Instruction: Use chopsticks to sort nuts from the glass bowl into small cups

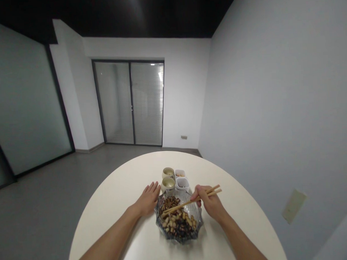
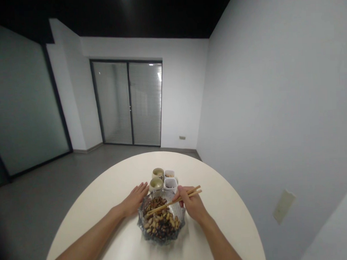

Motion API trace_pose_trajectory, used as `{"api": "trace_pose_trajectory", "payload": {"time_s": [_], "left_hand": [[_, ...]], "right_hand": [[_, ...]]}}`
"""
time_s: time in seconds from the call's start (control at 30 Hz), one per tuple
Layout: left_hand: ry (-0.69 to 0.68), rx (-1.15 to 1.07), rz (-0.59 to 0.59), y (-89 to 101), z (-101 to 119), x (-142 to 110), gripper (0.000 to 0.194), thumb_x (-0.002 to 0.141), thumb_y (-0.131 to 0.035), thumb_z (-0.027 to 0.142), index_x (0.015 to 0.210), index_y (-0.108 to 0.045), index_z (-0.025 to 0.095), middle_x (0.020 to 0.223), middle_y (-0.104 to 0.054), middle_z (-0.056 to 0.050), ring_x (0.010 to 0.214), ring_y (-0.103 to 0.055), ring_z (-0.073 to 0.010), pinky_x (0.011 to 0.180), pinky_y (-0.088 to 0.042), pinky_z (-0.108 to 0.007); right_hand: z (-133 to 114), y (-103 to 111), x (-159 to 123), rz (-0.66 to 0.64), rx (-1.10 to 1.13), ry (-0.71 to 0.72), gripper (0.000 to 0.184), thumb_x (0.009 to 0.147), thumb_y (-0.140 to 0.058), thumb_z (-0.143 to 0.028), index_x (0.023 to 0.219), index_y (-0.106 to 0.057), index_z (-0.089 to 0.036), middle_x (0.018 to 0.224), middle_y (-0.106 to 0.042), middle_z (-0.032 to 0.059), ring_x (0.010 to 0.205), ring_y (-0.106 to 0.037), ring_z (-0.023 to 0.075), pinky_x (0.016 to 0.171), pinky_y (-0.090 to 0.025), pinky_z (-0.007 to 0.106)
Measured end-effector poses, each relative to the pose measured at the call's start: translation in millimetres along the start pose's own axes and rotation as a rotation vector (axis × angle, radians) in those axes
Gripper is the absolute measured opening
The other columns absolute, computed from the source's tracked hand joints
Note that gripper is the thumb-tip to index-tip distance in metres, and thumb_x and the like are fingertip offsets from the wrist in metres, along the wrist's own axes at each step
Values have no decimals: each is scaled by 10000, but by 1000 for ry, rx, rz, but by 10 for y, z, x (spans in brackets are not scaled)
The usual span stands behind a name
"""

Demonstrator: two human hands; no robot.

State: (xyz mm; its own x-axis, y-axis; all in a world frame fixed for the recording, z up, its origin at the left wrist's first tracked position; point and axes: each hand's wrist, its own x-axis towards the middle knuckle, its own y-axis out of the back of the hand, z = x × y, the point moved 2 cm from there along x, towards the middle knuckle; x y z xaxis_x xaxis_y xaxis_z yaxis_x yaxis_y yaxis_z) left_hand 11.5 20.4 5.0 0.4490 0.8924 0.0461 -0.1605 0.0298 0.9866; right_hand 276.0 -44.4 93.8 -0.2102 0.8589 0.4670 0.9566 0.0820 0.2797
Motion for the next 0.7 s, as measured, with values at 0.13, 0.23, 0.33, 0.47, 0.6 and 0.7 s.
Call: {"api": "trace_pose_trajectory", "payload": {"time_s": [0.13, 0.23, 0.33, 0.47, 0.6, 0.7], "left_hand": [[0, -2, -5, 18, 2, -23, 618, 944, -386, 360, 1489, -223, 119, 1543, -139, -149, 1415, -90, -303, 1121, -146, -462], [4, 6, -20, 38, 14, -39, 617, 941, -379, 338, 1486, -222, 96, 1541, -132, -160, 1414, -94, -302, 1122, -149, -453], [7, 6, -16, 42, 21, -38, 604, 935, -378, 313, 1487, -224, 119, 1542, -139, -151, 1415, -93, -296, 1119, -148, -463], [4, 13, -22, 54, 34, -30, 613, 931, -391, 308, 1489, -214, 125, 1545, -129, -146, 1417, -81, -291, 1121, -149, -461], [13, 29, -41, 100, 57, -45, 618, 920, -393, 261, 1488, -211, 100, 1546, -120, -149, 1417, -78, -287, 1130, -139, -445], [7, 21, -40, 120, 67, -57, 617, 923, -395, 258, 1485, -215, 75, 1544, -116, -162, 1416, -81, -296, 1133, -133, -442]], "right_hand": [[10, 72, 22, 66, -1, 13, 600, 902, -428, -587, 593, -713, -159, 449, -549, 19, 445, -493, 133, 449, -394, 241], [23, 114, 26, 102, 8, 25, 607, 905, -420, -591, 581, -703, -161, 454, -549, 21, 447, -491, 131, 459, -401, 244], [21, 117, 20, 95, -1, 21, 631, 900, -407, -610, 561, -697, -164, 442, -538, 23, 449, -497, 136, 455, -408, 244], [4, 58, 6, 24, -16, 10, 615, 892, -432, -602, 578, -718, -158, 431, -534, 21, 441, -500, 134, 432, -399, 229], [-5, -11, -4, -46, -23, 5, 579, 914, -437, -548, 611, -739, -157, 441, -548, 20, 432, -493, 126, 427, -379, 219], [-14, -15, 0, -41, -30, 13, 558, 923, -440, -523, 630, -745, -159, 452, -556, 20, 438, -495, 127, 432, -376, 220]]}}
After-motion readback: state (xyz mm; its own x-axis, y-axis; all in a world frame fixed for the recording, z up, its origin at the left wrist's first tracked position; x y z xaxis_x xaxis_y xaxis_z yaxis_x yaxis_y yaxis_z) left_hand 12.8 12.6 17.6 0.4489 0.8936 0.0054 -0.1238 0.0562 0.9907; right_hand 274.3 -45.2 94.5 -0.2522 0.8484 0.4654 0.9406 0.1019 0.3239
